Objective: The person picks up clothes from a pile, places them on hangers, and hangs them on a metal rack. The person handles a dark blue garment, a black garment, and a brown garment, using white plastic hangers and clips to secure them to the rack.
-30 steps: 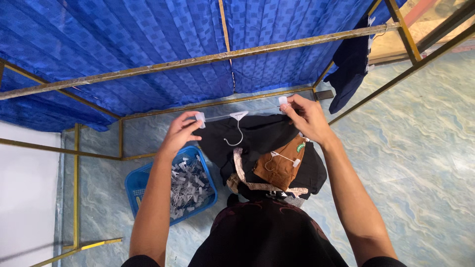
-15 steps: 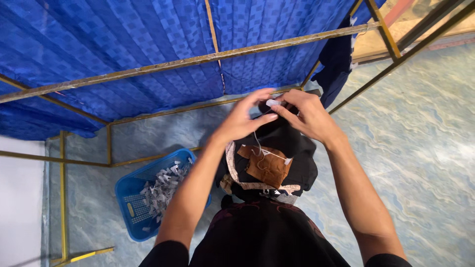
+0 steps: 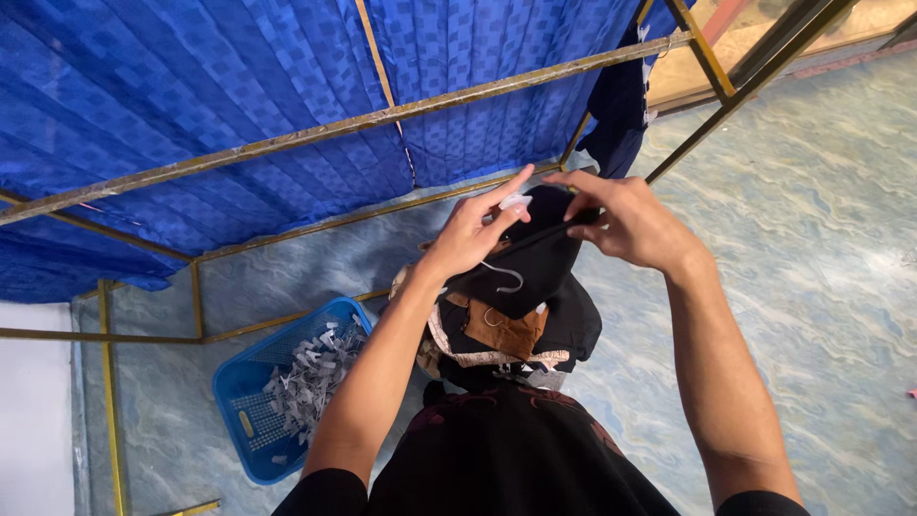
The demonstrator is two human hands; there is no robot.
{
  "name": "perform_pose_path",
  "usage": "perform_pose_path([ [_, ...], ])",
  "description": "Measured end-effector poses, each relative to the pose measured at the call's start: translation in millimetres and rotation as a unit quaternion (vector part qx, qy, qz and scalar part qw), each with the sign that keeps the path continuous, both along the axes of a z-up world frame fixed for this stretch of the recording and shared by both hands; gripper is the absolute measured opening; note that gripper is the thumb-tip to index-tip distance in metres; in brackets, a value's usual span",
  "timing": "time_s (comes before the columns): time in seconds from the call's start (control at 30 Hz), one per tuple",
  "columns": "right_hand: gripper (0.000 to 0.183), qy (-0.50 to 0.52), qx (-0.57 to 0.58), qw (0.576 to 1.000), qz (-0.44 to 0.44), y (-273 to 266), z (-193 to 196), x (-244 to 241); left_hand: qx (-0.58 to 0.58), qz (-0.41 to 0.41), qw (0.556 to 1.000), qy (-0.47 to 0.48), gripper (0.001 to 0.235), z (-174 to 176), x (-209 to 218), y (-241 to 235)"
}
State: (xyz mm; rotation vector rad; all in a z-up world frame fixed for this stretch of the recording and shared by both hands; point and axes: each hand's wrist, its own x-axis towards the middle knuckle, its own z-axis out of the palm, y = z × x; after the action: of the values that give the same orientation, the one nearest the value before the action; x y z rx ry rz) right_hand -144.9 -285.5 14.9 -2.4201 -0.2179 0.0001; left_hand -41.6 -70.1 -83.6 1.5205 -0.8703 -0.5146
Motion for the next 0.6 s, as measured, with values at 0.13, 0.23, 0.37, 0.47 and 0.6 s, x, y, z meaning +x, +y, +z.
perform_pose_path([
  [0.13, 0.061, 0.009, 0.010, 1.000, -0.003, -2, -2, 1, -0.013, -0.055, 0.991, 0.122, 0.055, -6, 6, 10],
  [0.23, 0.056, -0.014, 0.005, 0.999, 0.045, -2, -1, 3, -0.056, -0.085, 0.979, 0.178, 0.052, -8, 8, 14],
  [0.37, 0.073, -0.029, 0.026, 0.996, 0.077, -3, 3, 1, -0.069, -0.099, 0.961, 0.248, 0.051, -5, 2, 16],
  [0.47, 0.069, -0.028, 0.028, 0.997, 0.064, -2, 7, 0, -0.037, -0.058, 0.972, 0.226, 0.054, 0, -2, 18],
  [0.6, 0.058, 0.017, 0.051, 0.999, -0.009, 4, 7, -2, -0.023, -0.024, 0.978, 0.208, 0.035, 1, -9, 9],
])
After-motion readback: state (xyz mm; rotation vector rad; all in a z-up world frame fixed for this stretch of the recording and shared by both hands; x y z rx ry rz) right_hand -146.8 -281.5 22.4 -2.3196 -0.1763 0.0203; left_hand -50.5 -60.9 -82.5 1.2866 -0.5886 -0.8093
